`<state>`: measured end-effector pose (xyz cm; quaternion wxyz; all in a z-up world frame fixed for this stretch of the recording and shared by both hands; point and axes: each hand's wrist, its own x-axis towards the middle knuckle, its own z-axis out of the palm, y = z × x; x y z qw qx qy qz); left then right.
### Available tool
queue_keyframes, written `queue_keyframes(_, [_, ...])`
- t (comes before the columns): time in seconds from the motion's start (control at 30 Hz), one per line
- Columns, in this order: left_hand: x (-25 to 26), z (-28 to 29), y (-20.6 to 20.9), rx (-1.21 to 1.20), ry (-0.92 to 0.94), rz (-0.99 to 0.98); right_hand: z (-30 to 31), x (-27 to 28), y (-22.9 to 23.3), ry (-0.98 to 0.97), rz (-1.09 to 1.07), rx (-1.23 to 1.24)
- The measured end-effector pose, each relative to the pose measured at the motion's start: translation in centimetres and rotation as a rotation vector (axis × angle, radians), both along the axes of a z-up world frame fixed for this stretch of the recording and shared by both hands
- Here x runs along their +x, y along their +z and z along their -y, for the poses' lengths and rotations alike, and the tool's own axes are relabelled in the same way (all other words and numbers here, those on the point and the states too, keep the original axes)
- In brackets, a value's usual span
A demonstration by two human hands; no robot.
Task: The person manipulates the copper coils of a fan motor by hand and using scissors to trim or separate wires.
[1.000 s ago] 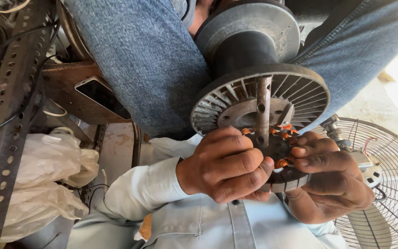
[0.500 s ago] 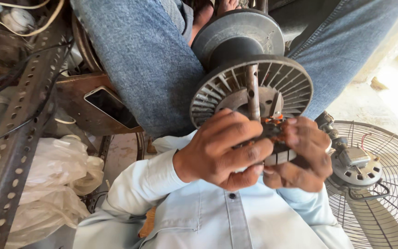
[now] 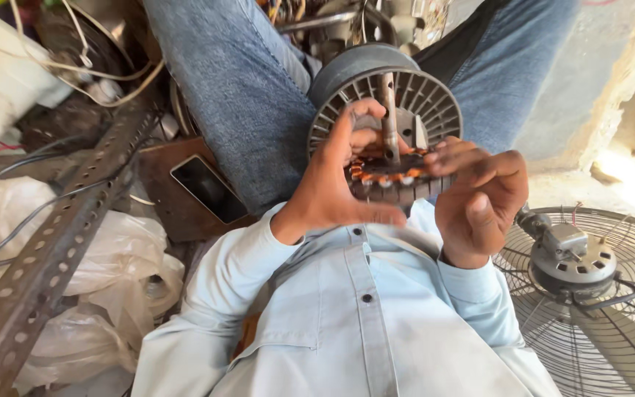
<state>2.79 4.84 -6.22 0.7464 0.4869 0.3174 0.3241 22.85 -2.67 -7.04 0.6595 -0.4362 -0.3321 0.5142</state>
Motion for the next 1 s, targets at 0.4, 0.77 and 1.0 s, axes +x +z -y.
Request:
queue_keyframes(0.4, [-0.2,1.9,-4.3,1.195,-0.085,-0.532,-0.9,2.6,-1.0,0.184,0.219,-0.055])
queue_keyframes(0.77, [-3.2,4.1,-2.5,1.002,0.041,-0.686,-0.7,-0.2,2.3,0.22,1.074,0.197])
queue_keyframes(1.0, [-0.5,6.9,-3.6,1.059,0.144,-0.862,0.1,3.2,1.6,0.042,0.887,0.055])
